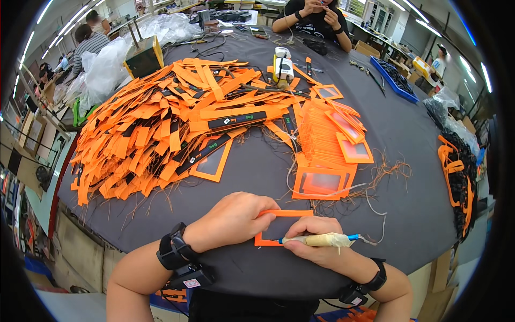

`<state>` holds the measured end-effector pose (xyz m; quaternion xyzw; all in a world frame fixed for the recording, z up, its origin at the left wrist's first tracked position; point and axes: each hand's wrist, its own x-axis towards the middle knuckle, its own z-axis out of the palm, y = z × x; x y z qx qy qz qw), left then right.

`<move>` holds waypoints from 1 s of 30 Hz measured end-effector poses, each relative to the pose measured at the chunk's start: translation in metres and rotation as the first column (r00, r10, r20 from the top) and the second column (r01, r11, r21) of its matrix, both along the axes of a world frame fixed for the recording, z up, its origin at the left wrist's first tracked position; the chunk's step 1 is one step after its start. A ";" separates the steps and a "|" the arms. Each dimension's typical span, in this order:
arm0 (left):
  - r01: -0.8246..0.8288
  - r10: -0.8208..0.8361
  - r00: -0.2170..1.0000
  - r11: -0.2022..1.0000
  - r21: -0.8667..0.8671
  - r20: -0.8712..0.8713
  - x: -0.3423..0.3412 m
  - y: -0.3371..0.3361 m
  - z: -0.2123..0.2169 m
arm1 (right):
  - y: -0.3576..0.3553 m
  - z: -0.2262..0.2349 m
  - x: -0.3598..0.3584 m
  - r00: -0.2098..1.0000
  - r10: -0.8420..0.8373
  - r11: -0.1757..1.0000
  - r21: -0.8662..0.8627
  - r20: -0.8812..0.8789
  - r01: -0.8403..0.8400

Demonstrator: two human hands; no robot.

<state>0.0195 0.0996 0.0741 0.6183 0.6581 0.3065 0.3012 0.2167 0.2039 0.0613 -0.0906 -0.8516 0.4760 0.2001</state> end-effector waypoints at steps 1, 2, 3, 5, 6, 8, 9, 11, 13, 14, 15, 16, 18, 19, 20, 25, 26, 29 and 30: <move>0.007 -0.007 1.000 1.000 0.010 -0.003 -0.001 0.000 -0.002 | 0.001 0.000 0.000 1.000 0.001 1.000 0.005 0.001 -0.001; 0.014 -0.014 1.000 1.000 0.021 -0.007 -0.001 0.000 -0.003 | 0.001 0.001 0.000 1.000 0.002 1.000 0.009 0.001 -0.002; 0.015 -0.015 1.000 1.000 0.025 -0.006 -0.001 0.000 -0.003 | 0.001 0.001 0.000 1.000 -0.002 1.000 0.000 -0.003 0.002; 0.017 -0.017 1.000 0.999 0.035 -0.005 -0.001 0.000 -0.003 | 0.000 0.001 0.000 1.000 -0.009 1.000 -0.016 -0.010 0.009; 0.018 -0.018 1.000 0.999 0.037 -0.005 -0.001 0.000 -0.003 | 0.000 0.001 0.000 1.000 -0.009 1.000 -0.020 -0.007 0.009; 0.021 -0.021 1.000 0.999 0.042 -0.006 -0.001 0.000 -0.004 | 0.000 0.001 0.001 1.000 -0.011 1.000 -0.027 -0.001 0.011; 0.022 -0.022 1.000 0.999 0.040 -0.005 -0.001 0.000 -0.004 | 0.000 0.001 0.000 1.000 -0.010 1.000 -0.029 -0.001 0.010; 0.024 -0.024 1.000 0.999 0.034 -0.002 -0.001 0.000 -0.003 | -0.001 0.002 0.000 1.000 -0.007 0.999 -0.035 -0.001 0.007; 0.006 -0.006 1.000 1.000 0.002 0.001 0.000 0.000 0.000 | 0.000 0.001 0.001 1.000 -0.001 1.000 -0.019 0.010 0.001; -0.001 0.001 1.000 1.000 -0.013 0.002 0.001 0.001 0.001 | 0.001 0.000 0.002 1.000 0.001 1.000 -0.010 0.015 0.000; 0.006 -0.006 1.000 1.000 -0.004 0.013 0.000 0.001 0.000 | 0.002 0.001 0.005 0.999 -0.029 0.995 -0.099 0.016 0.031; 0.009 -0.010 1.000 1.000 0.010 0.020 -0.001 0.001 -0.001 | 0.003 0.004 0.008 0.998 -0.055 0.982 -0.182 0.014 0.056; -0.020 0.027 0.987 0.999 -0.046 0.158 -0.003 -0.002 0.000 | 0.006 0.010 0.015 0.990 -0.107 0.915 -0.400 -0.096 0.060; -0.043 0.073 0.957 0.993 -0.114 0.282 -0.005 -0.001 0.002 | 0.009 0.009 0.018 0.957 -0.169 0.890 -0.454 -0.234 0.047; -0.055 0.126 0.909 0.981 -0.185 0.398 -0.006 0.000 0.004 | 0.012 0.007 0.019 0.919 -0.226 0.888 -0.456 -0.322 0.058; -0.149 0.204 0.749 0.979 -0.140 0.630 -0.004 -0.002 0.005 | 0.022 0.024 0.027 0.868 -0.396 0.887 -0.367 -0.298 0.279; -0.168 0.203 0.713 0.979 -0.118 0.671 -0.003 -0.002 0.002 | 0.023 0.023 0.024 0.868 -0.408 0.891 -0.333 -0.284 0.309; -0.165 -0.029 0.758 0.958 0.234 0.652 0.002 0.000 -0.009 | 0.024 0.017 0.023 0.894 -0.360 0.908 -0.320 -0.266 0.270; -0.117 -0.059 0.844 0.950 0.291 0.532 0.001 -0.003 -0.004 | 0.021 0.017 0.020 0.899 -0.346 0.909 -0.332 -0.269 0.251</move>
